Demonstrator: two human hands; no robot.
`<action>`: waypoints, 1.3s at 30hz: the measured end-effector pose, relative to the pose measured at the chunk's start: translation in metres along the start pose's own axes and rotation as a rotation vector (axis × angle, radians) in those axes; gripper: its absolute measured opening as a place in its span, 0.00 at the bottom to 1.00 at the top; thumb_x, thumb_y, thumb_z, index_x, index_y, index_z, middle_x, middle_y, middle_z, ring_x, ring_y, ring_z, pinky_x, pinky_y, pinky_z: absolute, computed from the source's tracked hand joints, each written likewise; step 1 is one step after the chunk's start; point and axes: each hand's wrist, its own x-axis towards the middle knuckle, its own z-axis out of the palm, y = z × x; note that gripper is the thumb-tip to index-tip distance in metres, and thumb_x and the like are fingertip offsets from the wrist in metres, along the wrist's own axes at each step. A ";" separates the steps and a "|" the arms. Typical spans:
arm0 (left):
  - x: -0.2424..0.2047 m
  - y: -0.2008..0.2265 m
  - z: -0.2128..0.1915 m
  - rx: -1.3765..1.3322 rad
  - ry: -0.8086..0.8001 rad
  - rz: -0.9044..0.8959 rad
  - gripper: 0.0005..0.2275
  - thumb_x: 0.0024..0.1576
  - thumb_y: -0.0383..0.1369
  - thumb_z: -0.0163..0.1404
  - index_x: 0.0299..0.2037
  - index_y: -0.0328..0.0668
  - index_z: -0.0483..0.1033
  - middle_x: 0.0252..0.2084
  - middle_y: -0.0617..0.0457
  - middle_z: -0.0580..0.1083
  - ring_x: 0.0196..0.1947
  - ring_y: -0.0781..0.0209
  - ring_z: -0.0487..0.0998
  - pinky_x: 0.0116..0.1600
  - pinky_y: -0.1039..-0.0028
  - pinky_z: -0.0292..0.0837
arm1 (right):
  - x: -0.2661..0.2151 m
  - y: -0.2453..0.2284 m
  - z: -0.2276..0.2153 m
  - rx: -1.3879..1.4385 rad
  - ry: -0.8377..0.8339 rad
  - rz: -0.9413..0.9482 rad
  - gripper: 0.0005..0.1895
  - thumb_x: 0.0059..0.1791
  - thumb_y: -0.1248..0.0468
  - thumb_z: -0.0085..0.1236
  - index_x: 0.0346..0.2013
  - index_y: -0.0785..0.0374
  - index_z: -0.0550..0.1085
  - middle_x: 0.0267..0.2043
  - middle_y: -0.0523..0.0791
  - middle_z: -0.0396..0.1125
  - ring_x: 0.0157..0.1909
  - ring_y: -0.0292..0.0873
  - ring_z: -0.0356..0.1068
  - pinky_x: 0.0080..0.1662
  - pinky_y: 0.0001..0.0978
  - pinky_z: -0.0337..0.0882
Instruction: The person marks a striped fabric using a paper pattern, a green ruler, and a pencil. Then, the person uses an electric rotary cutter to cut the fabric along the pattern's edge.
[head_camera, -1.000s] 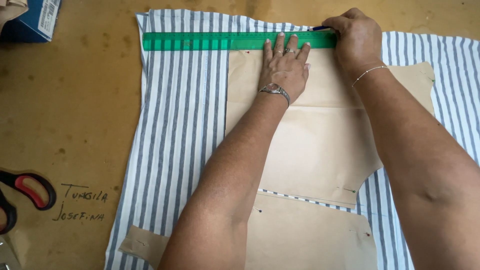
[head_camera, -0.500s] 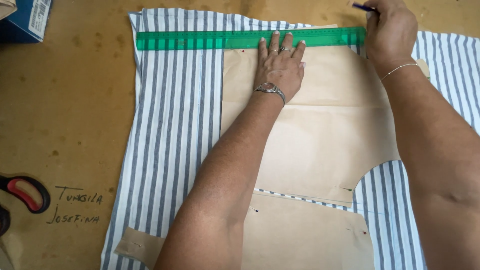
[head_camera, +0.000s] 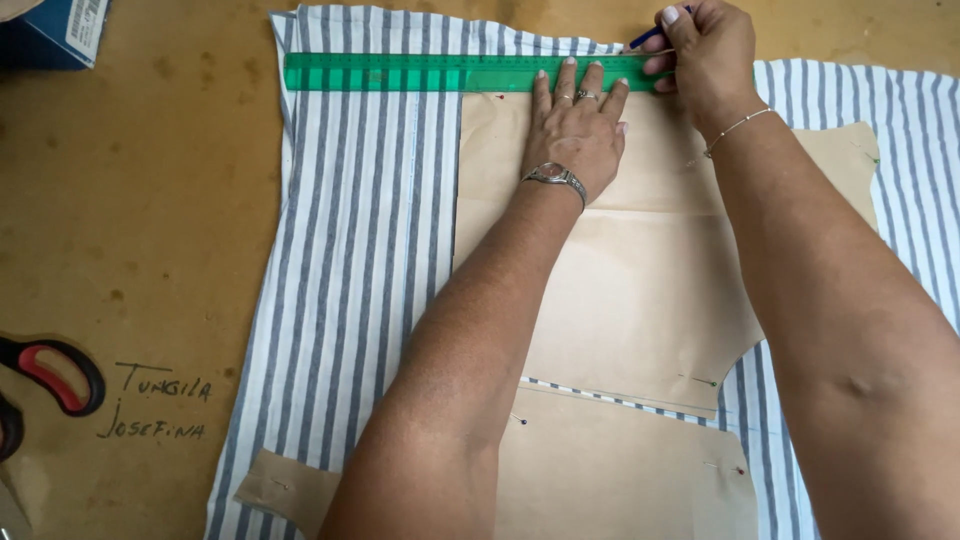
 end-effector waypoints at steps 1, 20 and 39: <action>0.000 0.000 0.000 0.002 0.004 0.003 0.22 0.62 0.43 0.42 0.67 0.56 0.65 0.72 0.47 0.60 0.75 0.37 0.50 0.76 0.40 0.34 | -0.001 -0.001 0.004 -0.024 0.009 0.009 0.12 0.62 0.59 0.44 0.35 0.51 0.70 0.33 0.36 0.75 0.26 0.27 0.71 0.25 0.18 0.70; 0.001 0.002 -0.005 0.024 -0.058 -0.004 0.23 0.64 0.43 0.39 0.70 0.56 0.61 0.73 0.47 0.58 0.75 0.37 0.47 0.76 0.40 0.33 | 0.008 0.011 -0.008 -0.014 0.061 0.047 0.12 0.62 0.61 0.42 0.37 0.56 0.70 0.28 0.37 0.69 0.25 0.31 0.72 0.26 0.20 0.77; -0.003 0.000 -0.006 -0.028 0.020 0.038 0.21 0.63 0.40 0.41 0.68 0.53 0.65 0.71 0.44 0.61 0.74 0.36 0.51 0.75 0.40 0.36 | -0.053 0.019 -0.096 0.212 0.327 -0.250 0.09 0.62 0.55 0.46 0.47 0.56 0.68 0.35 0.43 0.71 0.24 0.33 0.68 0.26 0.23 0.71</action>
